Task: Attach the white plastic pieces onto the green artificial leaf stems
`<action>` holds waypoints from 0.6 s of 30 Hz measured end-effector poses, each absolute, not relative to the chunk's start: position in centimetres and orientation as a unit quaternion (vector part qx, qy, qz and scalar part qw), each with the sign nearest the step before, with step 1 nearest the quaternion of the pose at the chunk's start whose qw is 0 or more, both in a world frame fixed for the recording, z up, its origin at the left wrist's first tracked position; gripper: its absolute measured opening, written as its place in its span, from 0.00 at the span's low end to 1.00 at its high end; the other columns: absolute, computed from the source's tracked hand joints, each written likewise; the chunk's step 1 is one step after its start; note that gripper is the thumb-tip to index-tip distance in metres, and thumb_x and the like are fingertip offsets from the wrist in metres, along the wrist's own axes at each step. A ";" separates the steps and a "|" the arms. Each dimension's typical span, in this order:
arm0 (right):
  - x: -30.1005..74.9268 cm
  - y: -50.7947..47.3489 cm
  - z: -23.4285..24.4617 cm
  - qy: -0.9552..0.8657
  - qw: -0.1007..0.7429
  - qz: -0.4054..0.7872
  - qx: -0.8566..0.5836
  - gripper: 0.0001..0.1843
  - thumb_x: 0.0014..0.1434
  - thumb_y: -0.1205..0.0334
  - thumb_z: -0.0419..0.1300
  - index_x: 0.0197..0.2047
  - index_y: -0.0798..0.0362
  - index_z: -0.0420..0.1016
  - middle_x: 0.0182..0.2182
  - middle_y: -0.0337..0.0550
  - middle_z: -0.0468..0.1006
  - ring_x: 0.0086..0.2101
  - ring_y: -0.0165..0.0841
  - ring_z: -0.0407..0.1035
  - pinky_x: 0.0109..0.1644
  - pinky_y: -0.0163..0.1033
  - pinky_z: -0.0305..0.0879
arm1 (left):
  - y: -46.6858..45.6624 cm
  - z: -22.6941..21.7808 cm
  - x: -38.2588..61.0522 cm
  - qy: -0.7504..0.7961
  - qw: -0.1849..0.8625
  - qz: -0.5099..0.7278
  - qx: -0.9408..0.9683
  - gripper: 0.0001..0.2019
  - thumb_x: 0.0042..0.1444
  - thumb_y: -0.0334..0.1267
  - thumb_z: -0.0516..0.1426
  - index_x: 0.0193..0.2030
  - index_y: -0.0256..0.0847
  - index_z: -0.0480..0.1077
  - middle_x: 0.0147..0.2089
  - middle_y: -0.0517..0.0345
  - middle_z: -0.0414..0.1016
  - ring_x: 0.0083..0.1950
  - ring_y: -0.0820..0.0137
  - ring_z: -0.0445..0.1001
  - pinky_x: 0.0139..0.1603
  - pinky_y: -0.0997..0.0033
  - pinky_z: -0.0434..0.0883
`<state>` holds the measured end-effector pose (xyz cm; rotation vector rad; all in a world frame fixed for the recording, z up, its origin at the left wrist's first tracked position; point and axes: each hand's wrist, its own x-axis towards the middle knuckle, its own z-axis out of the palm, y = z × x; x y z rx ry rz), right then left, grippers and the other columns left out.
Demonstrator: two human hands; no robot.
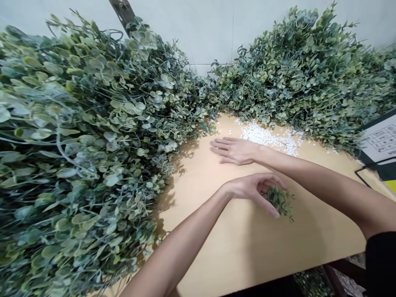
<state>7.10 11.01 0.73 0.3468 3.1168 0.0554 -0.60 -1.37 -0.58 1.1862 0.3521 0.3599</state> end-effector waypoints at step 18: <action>21.5 5.2 0.3 0.833 -0.375 0.013 0.407 0.17 0.73 0.60 0.54 0.58 0.52 0.79 0.50 0.53 0.84 0.52 0.47 0.76 0.60 0.57 0.74 | -1.2 0.0 -0.4 0.245 0.753 0.286 0.539 0.35 0.37 0.34 0.78 0.55 0.43 0.76 0.48 0.57 0.76 0.39 0.74 0.75 0.40 0.72 0.71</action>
